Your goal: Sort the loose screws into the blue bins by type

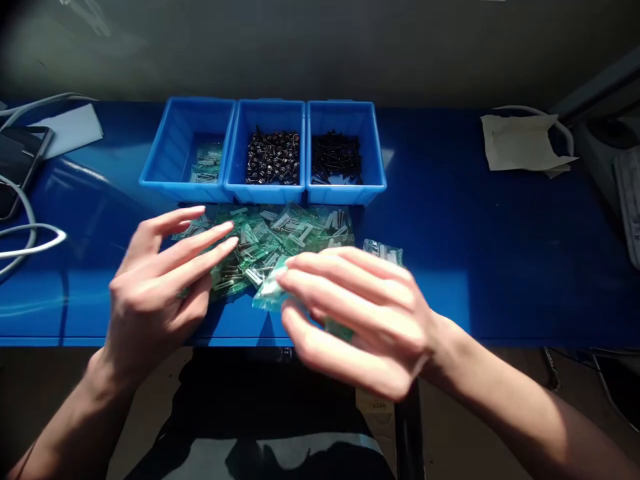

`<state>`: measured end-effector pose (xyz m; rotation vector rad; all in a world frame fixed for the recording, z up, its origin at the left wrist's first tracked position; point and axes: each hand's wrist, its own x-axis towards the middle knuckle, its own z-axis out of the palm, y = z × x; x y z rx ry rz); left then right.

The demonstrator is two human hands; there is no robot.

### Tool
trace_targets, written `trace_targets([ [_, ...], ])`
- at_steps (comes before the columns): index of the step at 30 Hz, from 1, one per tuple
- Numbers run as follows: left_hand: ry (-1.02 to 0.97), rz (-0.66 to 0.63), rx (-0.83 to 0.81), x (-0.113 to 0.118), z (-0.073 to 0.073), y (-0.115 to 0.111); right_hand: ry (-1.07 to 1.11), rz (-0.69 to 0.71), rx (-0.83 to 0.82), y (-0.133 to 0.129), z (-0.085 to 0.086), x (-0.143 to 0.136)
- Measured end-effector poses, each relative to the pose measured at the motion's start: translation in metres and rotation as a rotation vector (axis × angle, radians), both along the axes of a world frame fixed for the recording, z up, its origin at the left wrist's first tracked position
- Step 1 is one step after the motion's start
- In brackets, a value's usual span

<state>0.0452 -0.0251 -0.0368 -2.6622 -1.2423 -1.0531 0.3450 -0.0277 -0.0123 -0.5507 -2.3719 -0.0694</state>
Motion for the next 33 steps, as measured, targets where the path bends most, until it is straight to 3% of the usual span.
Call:
trace_targets([
  [4,-0.068,-0.131,-0.058,0.001,0.003,-0.023,0.085,0.177,-0.016,0.001,-0.023,-0.017],
  [9,-0.201,-0.228,-0.091,0.011,-0.002,-0.042,0.249,0.147,-0.263,0.005,-0.025,-0.038],
  [13,-0.251,-0.226,-0.11,0.016,-0.001,-0.046,0.346,0.11,-0.202,0.003,-0.022,-0.045],
  [16,-0.256,-0.134,-0.057,0.011,0.003,-0.049,0.231,0.126,-0.194,0.0,-0.017,-0.039],
  [18,-0.212,-0.107,-0.047,0.001,0.002,-0.052,0.079,0.072,-0.091,-0.002,-0.015,-0.029],
  [21,-0.072,-0.19,-0.02,-0.016,-0.004,-0.059,-0.137,-0.058,0.096,-0.005,-0.016,-0.015],
  [24,0.057,-0.218,-0.017,-0.028,-0.014,-0.065,-0.246,-0.004,0.121,-0.005,-0.021,-0.01],
  [28,0.101,-0.2,-0.061,-0.024,-0.019,-0.068,-0.212,0.09,0.117,-0.004,-0.026,-0.012],
  [33,0.073,-0.213,-0.006,-0.01,-0.023,-0.07,-0.313,0.042,0.107,-0.013,-0.024,-0.009],
])
